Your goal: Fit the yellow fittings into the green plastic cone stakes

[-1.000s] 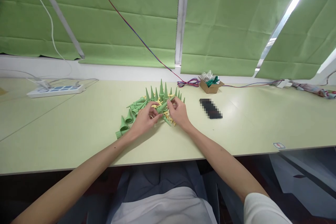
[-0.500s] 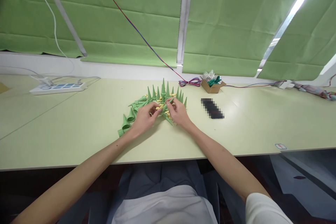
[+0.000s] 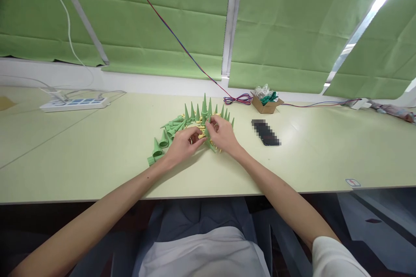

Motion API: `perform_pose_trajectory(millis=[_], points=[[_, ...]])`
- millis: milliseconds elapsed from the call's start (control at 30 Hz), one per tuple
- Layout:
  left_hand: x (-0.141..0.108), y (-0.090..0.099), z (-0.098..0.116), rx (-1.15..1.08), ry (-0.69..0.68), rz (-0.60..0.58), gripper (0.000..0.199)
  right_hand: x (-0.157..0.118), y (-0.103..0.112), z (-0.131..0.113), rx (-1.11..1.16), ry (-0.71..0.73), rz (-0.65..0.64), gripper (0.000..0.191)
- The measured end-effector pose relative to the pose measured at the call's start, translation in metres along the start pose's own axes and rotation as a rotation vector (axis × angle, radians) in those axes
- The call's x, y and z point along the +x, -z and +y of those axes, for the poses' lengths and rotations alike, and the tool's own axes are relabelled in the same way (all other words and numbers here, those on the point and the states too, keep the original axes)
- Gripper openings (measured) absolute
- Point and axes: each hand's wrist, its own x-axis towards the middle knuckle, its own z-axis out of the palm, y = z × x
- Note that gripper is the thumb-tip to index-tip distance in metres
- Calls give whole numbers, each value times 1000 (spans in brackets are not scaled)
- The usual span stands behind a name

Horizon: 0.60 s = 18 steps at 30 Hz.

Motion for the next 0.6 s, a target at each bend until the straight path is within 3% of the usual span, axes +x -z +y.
perform_pose_trajectory(millis=[200,333,600], points=[[-1,0,0,9,38,1,20,22,23,-7,-192,76,9,9],[0,0,-1,23,34,-30,10,33,34,-2,-266,103,1,7],[-1,-1,-1,43,28,-113,16,49,33,13,-443,53,-53,9]])
